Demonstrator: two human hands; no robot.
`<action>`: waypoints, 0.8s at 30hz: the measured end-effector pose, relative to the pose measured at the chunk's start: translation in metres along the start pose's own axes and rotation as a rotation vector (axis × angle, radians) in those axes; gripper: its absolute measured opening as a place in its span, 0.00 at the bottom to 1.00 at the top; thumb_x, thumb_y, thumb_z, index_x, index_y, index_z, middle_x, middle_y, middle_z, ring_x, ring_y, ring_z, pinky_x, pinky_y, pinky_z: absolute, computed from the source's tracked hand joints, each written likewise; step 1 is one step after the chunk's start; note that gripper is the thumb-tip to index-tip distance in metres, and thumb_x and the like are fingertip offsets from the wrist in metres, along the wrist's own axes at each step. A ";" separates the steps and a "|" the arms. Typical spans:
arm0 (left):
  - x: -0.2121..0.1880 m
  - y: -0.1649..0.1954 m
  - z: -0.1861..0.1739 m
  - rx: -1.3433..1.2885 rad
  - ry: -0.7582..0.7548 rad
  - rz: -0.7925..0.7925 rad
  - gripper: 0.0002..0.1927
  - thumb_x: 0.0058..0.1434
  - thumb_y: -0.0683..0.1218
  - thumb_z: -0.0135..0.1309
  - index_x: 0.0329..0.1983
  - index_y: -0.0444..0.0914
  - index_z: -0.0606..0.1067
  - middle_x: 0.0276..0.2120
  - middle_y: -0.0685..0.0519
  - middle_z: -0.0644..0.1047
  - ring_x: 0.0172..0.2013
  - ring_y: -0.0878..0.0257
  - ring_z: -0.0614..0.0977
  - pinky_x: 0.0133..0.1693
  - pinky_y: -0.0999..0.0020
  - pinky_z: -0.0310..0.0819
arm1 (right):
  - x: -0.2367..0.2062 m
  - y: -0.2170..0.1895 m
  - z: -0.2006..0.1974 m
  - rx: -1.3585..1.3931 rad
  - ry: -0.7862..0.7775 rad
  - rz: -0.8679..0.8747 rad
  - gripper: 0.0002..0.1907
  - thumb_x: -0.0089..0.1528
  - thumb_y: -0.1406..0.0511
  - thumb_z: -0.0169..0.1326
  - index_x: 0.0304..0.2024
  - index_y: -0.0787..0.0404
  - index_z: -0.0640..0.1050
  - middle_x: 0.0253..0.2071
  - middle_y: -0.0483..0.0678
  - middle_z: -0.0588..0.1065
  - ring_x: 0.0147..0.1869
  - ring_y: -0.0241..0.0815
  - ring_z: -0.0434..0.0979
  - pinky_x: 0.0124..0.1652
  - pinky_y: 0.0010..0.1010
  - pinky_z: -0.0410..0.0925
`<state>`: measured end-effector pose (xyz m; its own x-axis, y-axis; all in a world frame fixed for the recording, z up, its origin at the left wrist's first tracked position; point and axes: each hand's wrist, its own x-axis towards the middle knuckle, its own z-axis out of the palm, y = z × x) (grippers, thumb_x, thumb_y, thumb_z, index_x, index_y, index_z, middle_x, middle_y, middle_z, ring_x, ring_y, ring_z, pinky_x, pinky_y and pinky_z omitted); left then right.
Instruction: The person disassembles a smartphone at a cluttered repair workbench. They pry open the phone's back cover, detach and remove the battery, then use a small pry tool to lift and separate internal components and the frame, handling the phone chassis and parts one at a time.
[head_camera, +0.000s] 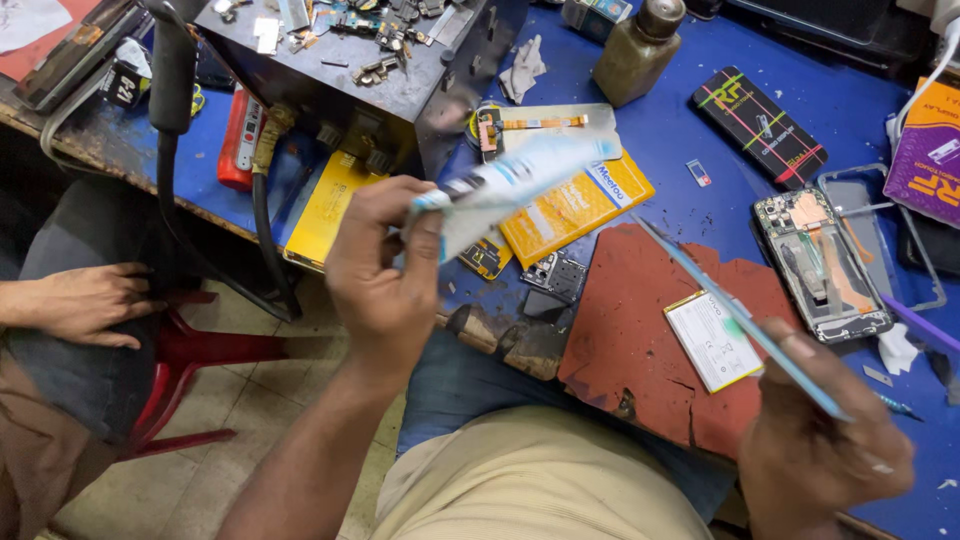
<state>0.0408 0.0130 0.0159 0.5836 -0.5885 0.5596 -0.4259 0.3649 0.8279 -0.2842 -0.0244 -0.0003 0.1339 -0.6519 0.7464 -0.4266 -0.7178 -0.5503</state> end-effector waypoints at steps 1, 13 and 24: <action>0.000 0.003 0.000 -0.118 0.050 -0.069 0.05 0.74 0.37 0.56 0.49 0.34 0.73 0.41 0.53 0.75 0.37 0.72 0.75 0.38 0.76 0.70 | -0.001 0.002 0.000 0.084 0.054 0.057 0.07 0.76 0.75 0.57 0.56 0.70 0.75 0.48 0.60 0.80 0.45 0.43 0.81 0.46 0.26 0.74; -0.007 0.009 -0.092 -0.369 -0.594 -0.560 0.10 0.60 0.38 0.60 0.44 0.29 0.79 0.37 0.50 0.83 0.37 0.67 0.84 0.39 0.71 0.80 | -0.011 0.044 -0.046 0.636 0.221 0.612 0.13 0.75 0.72 0.54 0.35 0.65 0.68 0.30 0.48 0.70 0.31 0.34 0.67 0.41 0.27 0.67; -0.070 -0.005 -0.056 -1.386 -1.055 -0.790 0.31 0.58 0.43 0.71 0.58 0.37 0.66 0.49 0.43 0.80 0.49 0.57 0.82 0.51 0.61 0.78 | 0.010 0.025 -0.031 0.847 0.144 0.708 0.15 0.72 0.73 0.51 0.29 0.61 0.68 0.26 0.44 0.63 0.27 0.33 0.56 0.38 0.28 0.59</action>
<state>0.0406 0.0926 -0.0258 -0.4838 -0.8258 0.2900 0.7698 -0.2438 0.5900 -0.3210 -0.0412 0.0056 -0.0265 -0.9853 0.1686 0.3901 -0.1655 -0.9058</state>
